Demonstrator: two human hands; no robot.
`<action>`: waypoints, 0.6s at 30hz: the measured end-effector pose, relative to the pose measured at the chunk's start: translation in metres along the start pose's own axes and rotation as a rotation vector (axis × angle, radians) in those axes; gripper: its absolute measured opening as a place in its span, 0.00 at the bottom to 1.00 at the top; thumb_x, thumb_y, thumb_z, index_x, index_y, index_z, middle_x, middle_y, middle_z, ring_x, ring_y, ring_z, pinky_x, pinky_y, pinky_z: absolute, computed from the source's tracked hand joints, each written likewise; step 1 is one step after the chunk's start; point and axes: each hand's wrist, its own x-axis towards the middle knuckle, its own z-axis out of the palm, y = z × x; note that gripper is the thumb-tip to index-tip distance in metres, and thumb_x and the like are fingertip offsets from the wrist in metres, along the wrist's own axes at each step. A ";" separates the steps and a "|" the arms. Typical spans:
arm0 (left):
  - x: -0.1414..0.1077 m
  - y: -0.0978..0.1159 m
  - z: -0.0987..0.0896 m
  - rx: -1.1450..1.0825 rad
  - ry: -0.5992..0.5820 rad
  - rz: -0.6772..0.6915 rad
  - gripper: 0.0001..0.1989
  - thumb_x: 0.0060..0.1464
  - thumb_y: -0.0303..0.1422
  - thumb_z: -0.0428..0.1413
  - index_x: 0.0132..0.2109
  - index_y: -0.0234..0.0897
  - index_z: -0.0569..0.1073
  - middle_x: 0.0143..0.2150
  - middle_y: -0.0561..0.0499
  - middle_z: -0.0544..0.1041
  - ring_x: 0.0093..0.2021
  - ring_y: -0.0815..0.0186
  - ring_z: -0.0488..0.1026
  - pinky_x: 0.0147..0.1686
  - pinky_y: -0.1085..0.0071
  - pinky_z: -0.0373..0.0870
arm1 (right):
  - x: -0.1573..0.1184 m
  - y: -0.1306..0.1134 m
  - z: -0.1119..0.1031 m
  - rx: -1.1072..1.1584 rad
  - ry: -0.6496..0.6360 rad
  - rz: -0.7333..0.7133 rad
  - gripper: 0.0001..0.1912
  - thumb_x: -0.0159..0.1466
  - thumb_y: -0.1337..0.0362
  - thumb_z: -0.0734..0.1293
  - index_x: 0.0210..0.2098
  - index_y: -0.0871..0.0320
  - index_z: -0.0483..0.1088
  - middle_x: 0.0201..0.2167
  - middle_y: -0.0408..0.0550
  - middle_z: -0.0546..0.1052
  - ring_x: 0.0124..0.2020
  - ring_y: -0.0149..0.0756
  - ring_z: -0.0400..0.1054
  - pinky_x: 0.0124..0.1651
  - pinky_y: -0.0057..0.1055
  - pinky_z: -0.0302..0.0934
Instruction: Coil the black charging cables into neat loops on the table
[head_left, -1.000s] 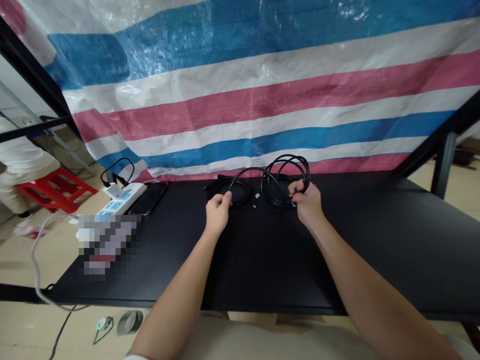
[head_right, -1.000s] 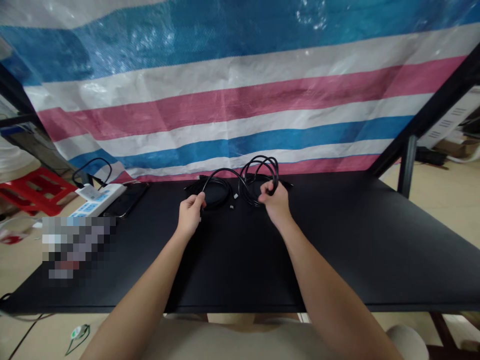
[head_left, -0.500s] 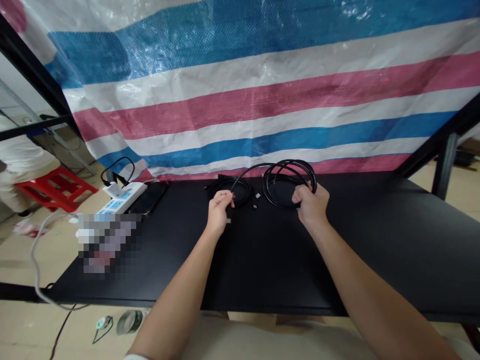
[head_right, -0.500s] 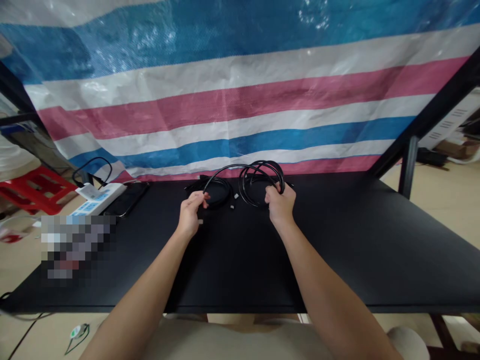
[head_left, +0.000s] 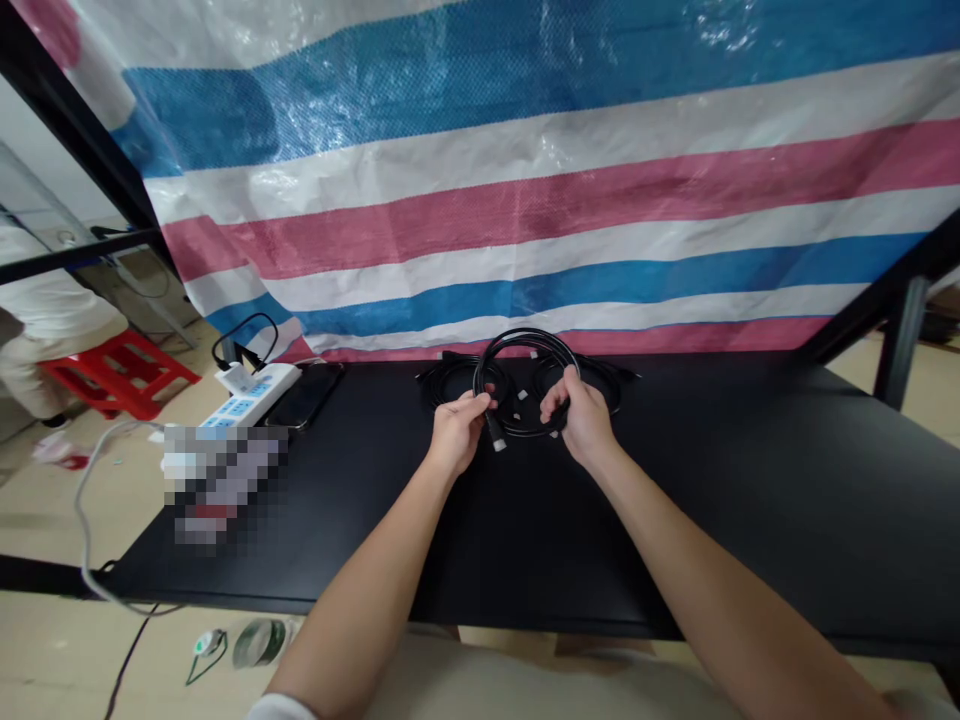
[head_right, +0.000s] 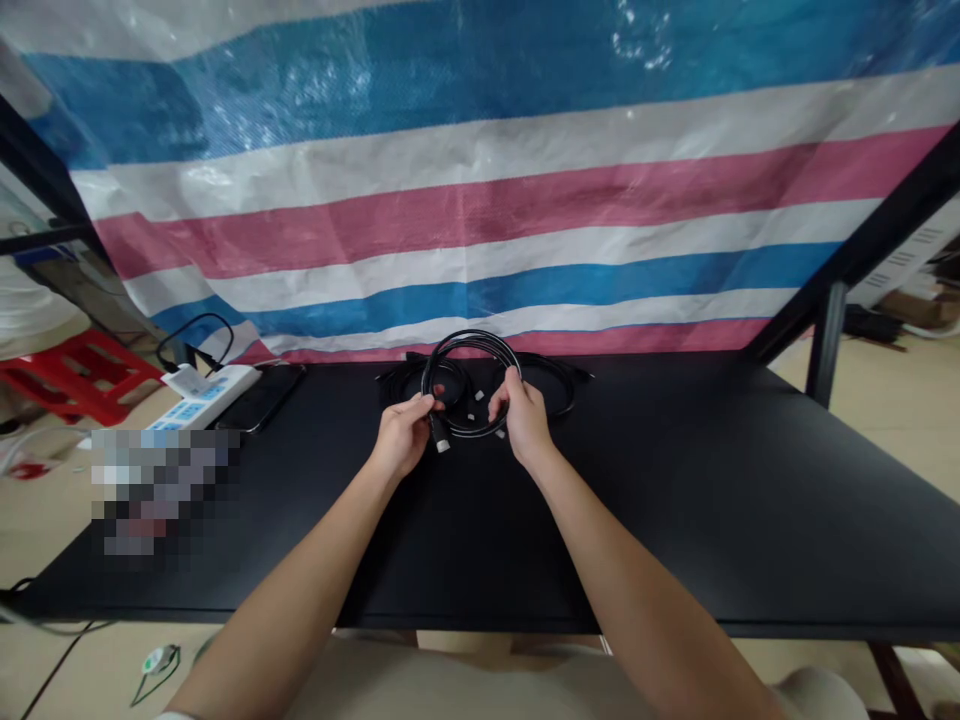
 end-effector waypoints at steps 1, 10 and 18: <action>0.001 0.001 0.000 -0.027 0.061 -0.004 0.11 0.28 0.33 0.69 0.19 0.32 0.77 0.30 0.47 0.77 0.28 0.70 0.72 0.30 0.73 0.69 | 0.001 0.001 0.001 -0.172 0.057 -0.032 0.26 0.57 0.41 0.61 0.15 0.52 0.54 0.11 0.40 0.61 0.16 0.32 0.58 0.22 0.29 0.54; 0.022 0.009 -0.020 0.035 0.473 0.139 0.16 0.45 0.22 0.58 0.44 0.35 0.76 0.28 0.51 0.79 0.30 0.68 0.77 0.37 0.69 0.74 | 0.019 -0.017 0.039 -1.268 -0.073 0.089 0.19 0.65 0.58 0.58 0.37 0.64 0.76 0.39 0.63 0.79 0.44 0.49 0.73 0.41 0.34 0.62; 0.029 0.015 -0.040 0.823 0.554 0.244 0.18 0.49 0.21 0.52 0.48 0.32 0.75 0.49 0.39 0.78 0.52 0.55 0.74 0.56 0.60 0.67 | 0.038 -0.012 0.074 -1.310 -0.183 0.193 0.21 0.65 0.63 0.56 0.49 0.67 0.74 0.48 0.67 0.75 0.49 0.50 0.72 0.45 0.36 0.64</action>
